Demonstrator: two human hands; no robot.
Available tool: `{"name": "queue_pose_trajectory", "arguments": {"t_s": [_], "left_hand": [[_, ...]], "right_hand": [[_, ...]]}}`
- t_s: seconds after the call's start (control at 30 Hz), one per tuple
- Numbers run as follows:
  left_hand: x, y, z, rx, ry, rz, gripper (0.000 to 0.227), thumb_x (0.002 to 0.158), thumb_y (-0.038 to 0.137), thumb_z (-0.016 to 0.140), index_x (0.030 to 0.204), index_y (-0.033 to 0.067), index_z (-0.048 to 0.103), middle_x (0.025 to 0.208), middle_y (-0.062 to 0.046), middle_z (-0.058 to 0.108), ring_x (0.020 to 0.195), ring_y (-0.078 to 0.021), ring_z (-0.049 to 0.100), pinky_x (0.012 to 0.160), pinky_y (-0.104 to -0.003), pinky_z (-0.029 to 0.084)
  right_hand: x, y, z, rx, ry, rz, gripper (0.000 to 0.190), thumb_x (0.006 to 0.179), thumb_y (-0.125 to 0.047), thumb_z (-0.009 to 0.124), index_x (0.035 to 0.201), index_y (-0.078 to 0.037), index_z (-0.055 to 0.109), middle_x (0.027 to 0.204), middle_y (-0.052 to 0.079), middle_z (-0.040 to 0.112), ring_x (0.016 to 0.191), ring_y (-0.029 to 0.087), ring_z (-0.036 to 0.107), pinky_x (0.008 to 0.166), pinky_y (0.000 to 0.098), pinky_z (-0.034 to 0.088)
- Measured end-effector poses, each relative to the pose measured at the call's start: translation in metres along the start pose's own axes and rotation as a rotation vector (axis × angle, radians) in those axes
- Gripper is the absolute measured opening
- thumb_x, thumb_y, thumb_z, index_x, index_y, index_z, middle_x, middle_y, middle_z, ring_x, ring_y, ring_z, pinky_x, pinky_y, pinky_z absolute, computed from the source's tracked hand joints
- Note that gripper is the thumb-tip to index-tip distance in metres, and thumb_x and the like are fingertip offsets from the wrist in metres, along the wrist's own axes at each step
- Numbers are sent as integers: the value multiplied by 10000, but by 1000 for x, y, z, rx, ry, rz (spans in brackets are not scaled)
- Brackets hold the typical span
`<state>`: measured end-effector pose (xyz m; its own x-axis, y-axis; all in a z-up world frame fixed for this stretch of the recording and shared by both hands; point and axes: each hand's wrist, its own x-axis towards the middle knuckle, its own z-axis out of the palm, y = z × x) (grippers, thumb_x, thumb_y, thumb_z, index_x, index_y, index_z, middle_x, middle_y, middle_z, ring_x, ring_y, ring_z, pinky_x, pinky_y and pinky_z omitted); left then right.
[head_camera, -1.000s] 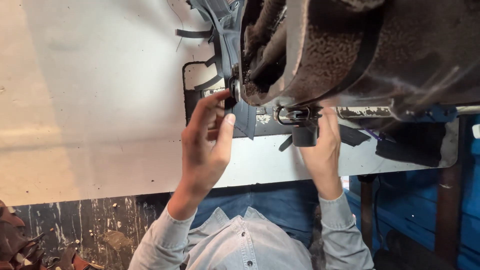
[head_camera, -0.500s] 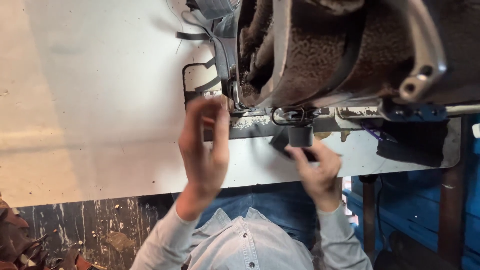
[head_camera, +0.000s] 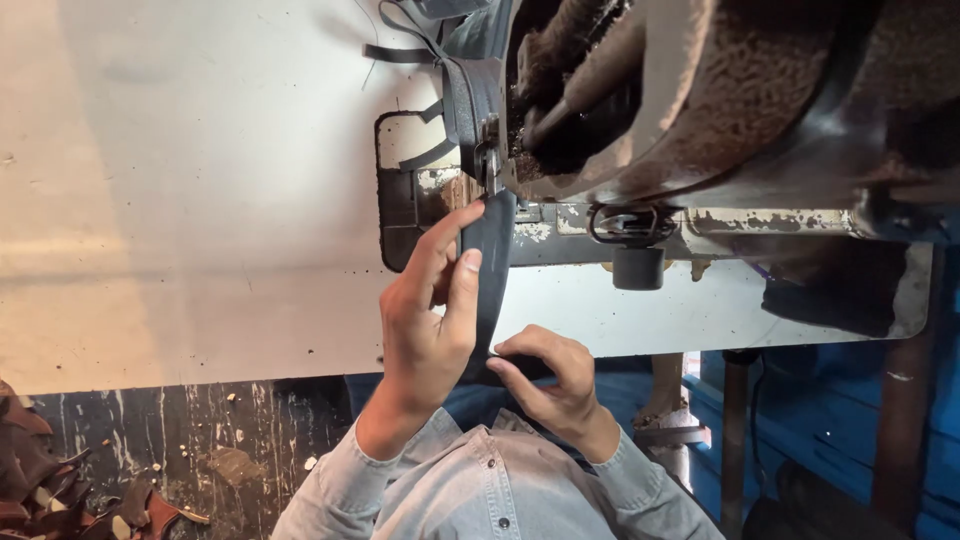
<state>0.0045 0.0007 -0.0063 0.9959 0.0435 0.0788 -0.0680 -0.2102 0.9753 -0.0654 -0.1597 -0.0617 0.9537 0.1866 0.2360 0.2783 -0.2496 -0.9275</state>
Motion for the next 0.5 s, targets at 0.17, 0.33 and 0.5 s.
{"name": "queue_pose_trajectory", "arguments": {"t_s": [0.17, 0.33, 0.5], "left_hand": [[9, -2, 7, 52, 42, 44, 367, 1045, -21, 619, 1397, 82, 606, 759, 33, 427, 637, -38, 381, 571, -222, 356], [18, 1, 12, -4, 70, 65, 371, 1059, -23, 624, 1412, 90, 606, 796, 39, 451, 662, -32, 389, 595, -208, 369], [9, -2, -1, -20, -5, 69, 500, 1055, -32, 614, 1522, 105, 500, 827, 54, 411, 687, -25, 383, 620, -190, 364]], "right_hand": [[7, -3, -5, -20, 22, -10, 215, 836, 63, 787, 1010, 10, 672, 867, 113, 725, 731, 198, 710, 654, 285, 557], [19, -13, -16, -57, 39, 2, 201, 827, 81, 781, 992, 10, 692, 884, 120, 731, 762, 204, 713, 677, 289, 560], [30, -24, -20, -104, 37, 14, 198, 824, 93, 764, 1001, 20, 713, 909, 122, 741, 802, 200, 713, 708, 287, 557]]}}
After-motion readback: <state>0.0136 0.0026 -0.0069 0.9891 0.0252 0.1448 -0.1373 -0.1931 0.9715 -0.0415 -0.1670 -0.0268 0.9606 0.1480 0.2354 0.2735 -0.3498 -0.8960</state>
